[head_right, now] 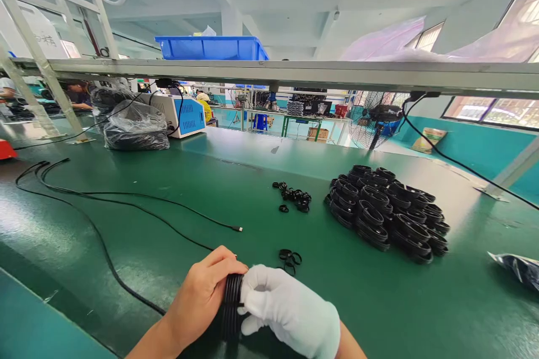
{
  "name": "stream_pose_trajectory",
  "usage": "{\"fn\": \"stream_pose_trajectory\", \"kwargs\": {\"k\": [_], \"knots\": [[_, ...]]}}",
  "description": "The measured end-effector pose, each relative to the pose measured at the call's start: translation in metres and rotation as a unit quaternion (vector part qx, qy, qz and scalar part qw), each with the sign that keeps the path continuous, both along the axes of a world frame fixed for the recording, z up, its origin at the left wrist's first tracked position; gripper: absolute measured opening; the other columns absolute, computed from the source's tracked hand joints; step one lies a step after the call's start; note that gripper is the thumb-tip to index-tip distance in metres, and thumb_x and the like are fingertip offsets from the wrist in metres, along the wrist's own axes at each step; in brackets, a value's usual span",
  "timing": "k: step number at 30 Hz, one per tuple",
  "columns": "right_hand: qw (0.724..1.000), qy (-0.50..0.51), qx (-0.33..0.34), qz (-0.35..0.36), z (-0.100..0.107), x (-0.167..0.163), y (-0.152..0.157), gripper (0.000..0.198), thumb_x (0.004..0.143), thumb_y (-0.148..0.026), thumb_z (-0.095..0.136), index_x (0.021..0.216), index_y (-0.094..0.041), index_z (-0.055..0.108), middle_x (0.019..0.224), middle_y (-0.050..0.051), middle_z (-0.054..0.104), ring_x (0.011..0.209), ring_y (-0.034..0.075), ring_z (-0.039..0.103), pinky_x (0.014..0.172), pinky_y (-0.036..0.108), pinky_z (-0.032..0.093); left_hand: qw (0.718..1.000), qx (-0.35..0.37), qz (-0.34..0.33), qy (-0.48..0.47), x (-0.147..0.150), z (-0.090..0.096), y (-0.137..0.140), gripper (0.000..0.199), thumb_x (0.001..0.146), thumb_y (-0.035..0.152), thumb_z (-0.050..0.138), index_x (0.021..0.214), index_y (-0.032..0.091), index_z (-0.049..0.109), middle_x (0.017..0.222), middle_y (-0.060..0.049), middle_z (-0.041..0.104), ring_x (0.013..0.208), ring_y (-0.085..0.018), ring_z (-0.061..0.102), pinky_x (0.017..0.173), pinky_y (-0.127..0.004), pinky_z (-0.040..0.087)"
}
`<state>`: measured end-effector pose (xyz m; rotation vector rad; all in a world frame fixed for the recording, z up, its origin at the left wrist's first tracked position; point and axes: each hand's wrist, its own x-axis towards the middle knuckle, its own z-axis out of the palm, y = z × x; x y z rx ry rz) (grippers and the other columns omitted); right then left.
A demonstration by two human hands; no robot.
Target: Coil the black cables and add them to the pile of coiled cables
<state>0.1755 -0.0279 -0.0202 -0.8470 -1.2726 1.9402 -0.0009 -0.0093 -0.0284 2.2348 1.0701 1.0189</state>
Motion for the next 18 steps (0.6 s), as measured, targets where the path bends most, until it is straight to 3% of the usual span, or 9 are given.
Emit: {"fn": "stream_pose_trajectory", "kwargs": {"k": [4, 7, 12, 15, 18], "knots": [[0.983, -0.155, 0.085, -0.051, 0.009, -0.001, 0.002, 0.024, 0.076, -0.038, 0.06, 0.071, -0.015, 0.057, 0.067, 0.0, 0.053, 0.065, 0.013, 0.05, 0.067, 0.029, 0.039, 0.999, -0.024, 0.02, -0.017, -0.001, -0.001, -0.001, 0.037, 0.081, 0.003, 0.035, 0.087, 0.022, 0.066, 0.081, -0.003, 0.058, 0.071, -0.012, 0.059, 0.066, -0.021, 0.046], [0.978, -0.158, 0.074, -0.117, 0.012, -0.006, 0.003, 0.027, 0.082, -0.042, 0.051, 0.085, -0.016, 0.058, 0.074, 0.001, 0.053, 0.065, 0.012, 0.049, 0.065, 0.029, 0.04, 0.998, -0.036, 0.048, -0.018, 0.002, 0.002, -0.001, 0.039, 0.076, 0.0, 0.037, 0.087, 0.022, 0.066, 0.081, -0.002, 0.059, 0.07, -0.013, 0.058, 0.064, -0.02, 0.044], [0.997, 0.03, -0.04, -0.059, 0.003, -0.016, 0.002, 0.033, 0.069, -0.036, 0.067, 0.092, -0.014, 0.057, 0.078, 0.004, 0.054, 0.072, 0.017, 0.053, 0.061, 0.032, 0.045, 0.991, -0.095, 0.092, 0.035, 0.002, 0.021, 0.003, 0.029, 0.074, 0.007, 0.046, 0.085, 0.023, 0.067, 0.084, 0.0, 0.059, 0.064, -0.013, 0.054, 0.061, -0.023, 0.04], [0.974, 0.182, -0.136, -0.009, 0.002, -0.018, 0.002, 0.033, 0.078, -0.04, 0.056, 0.096, -0.012, 0.058, 0.089, 0.009, 0.055, 0.078, 0.018, 0.054, 0.063, 0.031, 0.044, 0.98, -0.194, 0.026, -0.023, -0.01, 0.032, 0.008, 0.022, 0.08, 0.021, 0.051, 0.096, 0.027, 0.066, 0.094, 0.001, 0.06, 0.075, -0.014, 0.055, 0.069, -0.024, 0.042], [0.942, 0.249, -0.223, 0.041, 0.004, -0.021, 0.002, 0.031, 0.083, -0.036, 0.048, 0.094, -0.009, 0.058, 0.089, 0.009, 0.054, 0.073, 0.013, 0.053, 0.063, 0.025, 0.041, 0.954, -0.281, -0.059, -0.088, -0.023, 0.033, 0.013, 0.025, 0.082, 0.024, 0.051, 0.102, 0.026, 0.064, 0.099, -0.001, 0.06, 0.092, -0.017, 0.055, 0.082, -0.027, 0.042]]}}
